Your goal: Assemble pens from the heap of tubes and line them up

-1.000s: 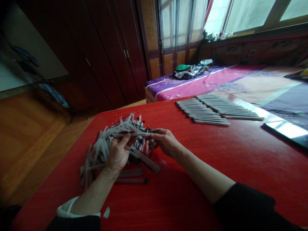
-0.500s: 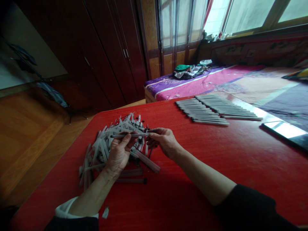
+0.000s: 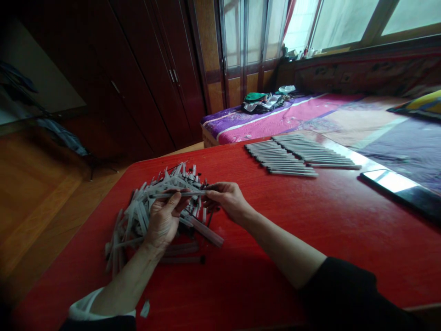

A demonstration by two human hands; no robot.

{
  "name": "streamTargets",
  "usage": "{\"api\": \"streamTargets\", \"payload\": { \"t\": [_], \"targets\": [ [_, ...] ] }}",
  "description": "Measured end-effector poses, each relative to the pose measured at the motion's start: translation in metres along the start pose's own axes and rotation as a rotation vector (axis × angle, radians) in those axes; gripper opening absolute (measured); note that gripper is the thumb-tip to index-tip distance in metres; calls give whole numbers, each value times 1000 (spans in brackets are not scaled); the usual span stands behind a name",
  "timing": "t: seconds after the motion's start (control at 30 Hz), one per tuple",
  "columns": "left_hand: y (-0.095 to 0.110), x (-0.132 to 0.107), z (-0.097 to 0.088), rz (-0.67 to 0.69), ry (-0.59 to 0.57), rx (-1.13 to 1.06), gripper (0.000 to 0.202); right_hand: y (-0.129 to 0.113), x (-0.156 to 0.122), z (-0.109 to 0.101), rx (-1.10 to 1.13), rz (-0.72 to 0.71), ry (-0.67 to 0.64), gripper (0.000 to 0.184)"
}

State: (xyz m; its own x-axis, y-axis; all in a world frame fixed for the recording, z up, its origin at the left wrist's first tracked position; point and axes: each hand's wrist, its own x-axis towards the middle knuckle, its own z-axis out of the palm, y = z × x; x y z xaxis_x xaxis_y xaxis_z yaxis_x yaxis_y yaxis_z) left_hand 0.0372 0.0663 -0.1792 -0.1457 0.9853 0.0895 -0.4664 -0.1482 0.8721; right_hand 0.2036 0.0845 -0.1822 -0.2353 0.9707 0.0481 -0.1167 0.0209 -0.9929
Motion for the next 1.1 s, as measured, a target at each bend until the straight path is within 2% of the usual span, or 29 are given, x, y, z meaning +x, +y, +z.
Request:
{"api": "streamTargets", "payload": {
  "t": [0.1, 0.17, 0.23, 0.33, 0.47, 0.57, 0.63, 0.7, 0.87, 0.93, 1.0, 1.1],
  "targets": [
    [-1, 0, 0, 11, -27, 25, 21, -8, -3, -2, -566, -352, 121, 24],
    [-3, -1, 1, 13, -51, 55, 20, -10, -6, 0, -915, -584, 155, 22],
    [-7, -3, 1, 4, -93, 90, 20, -11, -10, 4, -1144, -706, 134, 20],
    [-12, -6, 0, 10, -154, 143, 21, -11, -15, 9, -1310, -774, 88, 17],
    [-15, -8, -1, 34, -225, 249, 17, -12, -19, 12, -1382, -803, -27, 17],
    [-11, -10, 1, 12, -257, 271, 30, -16, -19, 4, -1430, -797, -66, 17],
    [-8, -11, 2, -12, -274, 236, 46, -20, -18, -13, -1494, -773, -26, 18],
    [-5, -11, 3, 0, -284, 205, 50, -22, -18, -44, -1582, -716, 33, 20],
    [-3, -8, 0, 59, -282, 211, 41, -17, -32, -158, -1803, -393, 183, 27],
    [-3, -7, -1, 59, -284, 219, 39, -13, -41, -195, -1862, -281, 213, 27],
    [-4, -7, -2, 53, -288, 222, 36, -10, -48, -218, -1915, -212, 229, 27],
    [-4, -6, -3, 56, -287, 226, 35, -8, -50, -231, -1956, -149, 250, 28]
  ]
}}
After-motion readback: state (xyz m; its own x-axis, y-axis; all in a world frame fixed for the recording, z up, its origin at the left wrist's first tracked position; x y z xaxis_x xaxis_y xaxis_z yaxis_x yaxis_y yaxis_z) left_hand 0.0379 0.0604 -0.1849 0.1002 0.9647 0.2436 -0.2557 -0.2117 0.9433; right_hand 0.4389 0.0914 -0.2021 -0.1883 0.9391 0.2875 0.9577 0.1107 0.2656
